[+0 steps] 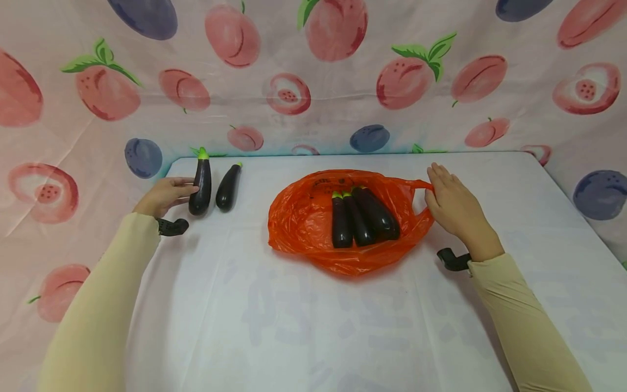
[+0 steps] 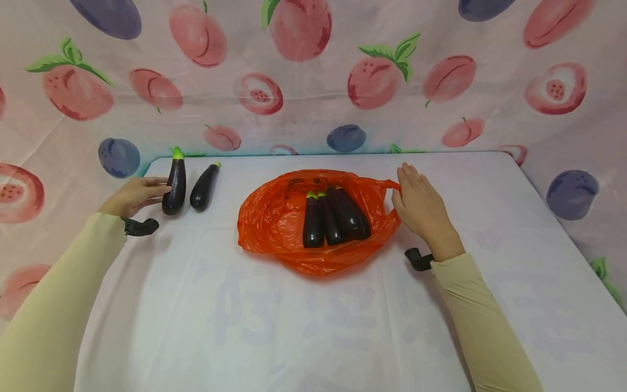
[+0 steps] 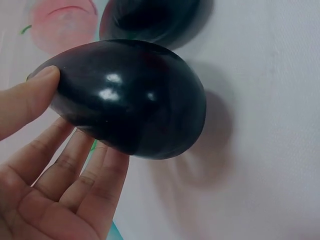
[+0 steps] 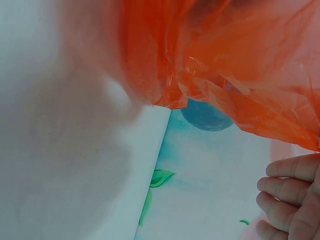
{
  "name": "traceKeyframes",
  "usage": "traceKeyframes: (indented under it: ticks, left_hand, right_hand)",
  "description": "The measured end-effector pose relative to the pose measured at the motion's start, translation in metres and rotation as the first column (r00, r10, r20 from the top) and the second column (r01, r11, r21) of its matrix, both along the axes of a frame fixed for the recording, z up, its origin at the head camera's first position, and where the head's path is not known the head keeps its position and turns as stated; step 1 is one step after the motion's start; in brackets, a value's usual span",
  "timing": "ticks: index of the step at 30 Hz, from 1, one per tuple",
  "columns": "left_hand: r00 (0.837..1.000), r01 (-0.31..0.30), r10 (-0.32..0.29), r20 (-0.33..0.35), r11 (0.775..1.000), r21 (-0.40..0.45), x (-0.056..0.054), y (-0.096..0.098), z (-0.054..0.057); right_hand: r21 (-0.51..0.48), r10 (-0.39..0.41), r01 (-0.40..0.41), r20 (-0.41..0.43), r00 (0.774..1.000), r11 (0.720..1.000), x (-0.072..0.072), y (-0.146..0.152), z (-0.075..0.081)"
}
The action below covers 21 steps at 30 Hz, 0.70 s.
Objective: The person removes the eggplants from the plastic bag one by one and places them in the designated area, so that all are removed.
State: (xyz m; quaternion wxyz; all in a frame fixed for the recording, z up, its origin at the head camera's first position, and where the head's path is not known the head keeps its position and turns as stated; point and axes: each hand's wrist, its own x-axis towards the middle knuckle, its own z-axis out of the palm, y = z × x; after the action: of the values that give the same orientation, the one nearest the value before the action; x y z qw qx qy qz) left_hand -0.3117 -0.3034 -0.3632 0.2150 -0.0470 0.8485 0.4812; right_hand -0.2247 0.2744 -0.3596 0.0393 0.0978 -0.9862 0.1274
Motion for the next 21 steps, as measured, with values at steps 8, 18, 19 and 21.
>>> traceKeyframes:
  ticks: [8,18,19,21]
  left_hand:
    - [1.0,-0.021,0.021,0.001,1.0,-0.004,-0.002,-0.001,-0.007]
    - [0.999,-0.041,0.041,-0.007,0.999,0.003,-0.003,0.001,-0.011]
    - [0.999,-0.043,0.043,-0.009,0.999,0.0,-0.003,0.001,-0.012]
    - [0.999,-0.045,0.045,-0.012,0.999,-0.008,-0.003,0.002,-0.012]
  right_hand:
    - [-0.001,0.006,-0.006,-0.002,1.0,1.0,0.0,-0.001,0.0]
    - [0.009,-0.001,0.001,0.012,1.0,1.0,0.0,-0.001,0.001]
    - [0.009,-0.002,0.002,0.013,1.0,1.0,0.0,-0.001,0.001]
    - [0.009,-0.002,0.002,0.017,1.0,1.0,0.0,-0.001,0.001]
